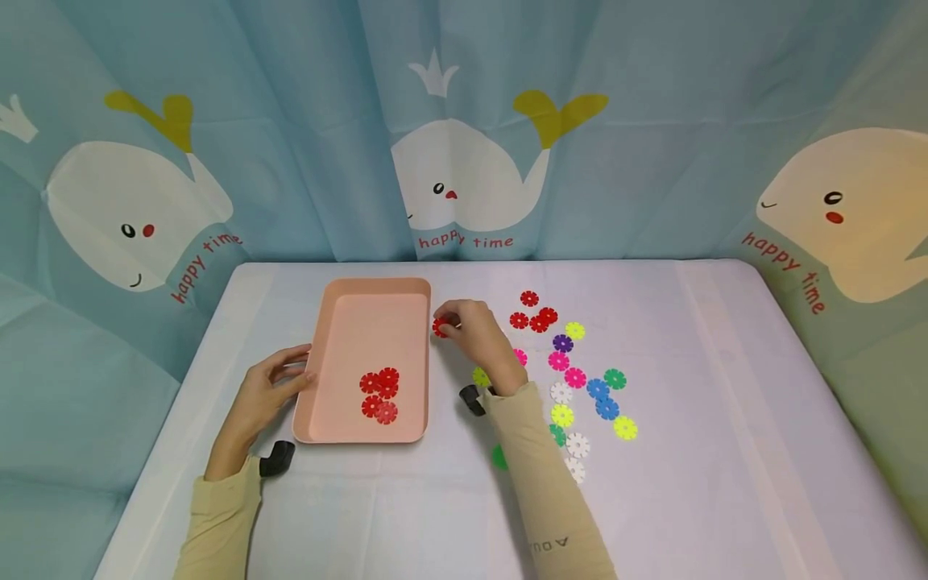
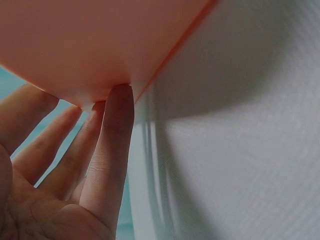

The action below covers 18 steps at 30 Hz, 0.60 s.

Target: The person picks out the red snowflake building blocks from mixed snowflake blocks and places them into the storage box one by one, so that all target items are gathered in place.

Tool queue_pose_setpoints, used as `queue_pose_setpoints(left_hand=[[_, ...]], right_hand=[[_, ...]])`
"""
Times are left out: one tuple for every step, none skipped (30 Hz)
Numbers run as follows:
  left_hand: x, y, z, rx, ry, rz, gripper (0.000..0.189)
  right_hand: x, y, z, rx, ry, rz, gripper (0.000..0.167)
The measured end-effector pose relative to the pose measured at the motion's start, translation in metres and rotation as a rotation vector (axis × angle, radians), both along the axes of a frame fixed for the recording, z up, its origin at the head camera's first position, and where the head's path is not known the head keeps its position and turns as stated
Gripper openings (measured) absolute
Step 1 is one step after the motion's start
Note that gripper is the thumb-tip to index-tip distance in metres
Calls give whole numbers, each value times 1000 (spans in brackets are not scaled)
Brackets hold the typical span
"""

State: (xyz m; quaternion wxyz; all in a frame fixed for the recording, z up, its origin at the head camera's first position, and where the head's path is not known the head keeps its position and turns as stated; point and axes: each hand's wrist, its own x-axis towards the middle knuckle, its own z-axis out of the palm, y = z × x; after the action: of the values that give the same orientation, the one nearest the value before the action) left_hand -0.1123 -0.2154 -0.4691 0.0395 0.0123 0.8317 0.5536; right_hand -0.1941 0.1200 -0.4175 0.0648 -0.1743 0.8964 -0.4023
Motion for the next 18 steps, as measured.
queue_pose_setpoints(left_hand=[[0, 0, 0, 1, 2, 0, 53], [0, 0, 0, 1, 4, -1, 53], [0, 0, 0, 2, 3, -1, 53], [0, 0, 0, 3, 3, -1, 53], [0, 0, 0, 2, 4, -1, 53], [0, 0, 0, 4, 5, -2, 53], [0, 0, 1, 6, 4, -2, 53], [0, 0, 1, 6, 5, -2, 53], [0, 1, 2, 6, 5, -1, 53], [0, 1, 2, 4, 5, 1, 53], [0, 1, 2, 1, 4, 2, 53], [0, 1, 3, -2, 3, 3, 53], [0, 1, 3, -5, 1, 4, 53], [0, 1, 3, -8, -2, 4, 53], [0, 1, 3, -9, -4, 5, 53], [0, 1, 3, -11, -4, 5, 53], [1, 0, 3, -13, -3, 5, 53], [1, 1, 3, -13, -4, 6, 53]], right_hand=[[0, -1, 0, -3, 1, 0, 16], [1, -2, 1, -5, 0, -2, 16], [1, -3, 1, -7, 0, -3, 16], [1, -4, 2, -11, 1, -1, 16], [2, -5, 3, -13, 5, 2, 16], [2, -6, 4, -16, 6, 2, 17], [1, -7, 4, -22, 5, 3, 17], [2, -8, 5, -29, 9, 9, 17], [2, -10, 5, -37, 13, 15, 17], [2, -11, 6, -45, 16, 19, 17], [2, -12, 6, -49, 16, 20, 16], [3, -14, 6, -52, 14, 20, 16], [3, -15, 5, -55, 13, 21, 15], [4, -16, 5, -56, 14, 22, 15], [4, -18, 5, -56, 14, 22, 14], [5, -19, 5, -55, 16, 24, 14], [5, -21, 5, -54, 20, 26, 14], [6, -22, 5, -54, 22, 29, 14]])
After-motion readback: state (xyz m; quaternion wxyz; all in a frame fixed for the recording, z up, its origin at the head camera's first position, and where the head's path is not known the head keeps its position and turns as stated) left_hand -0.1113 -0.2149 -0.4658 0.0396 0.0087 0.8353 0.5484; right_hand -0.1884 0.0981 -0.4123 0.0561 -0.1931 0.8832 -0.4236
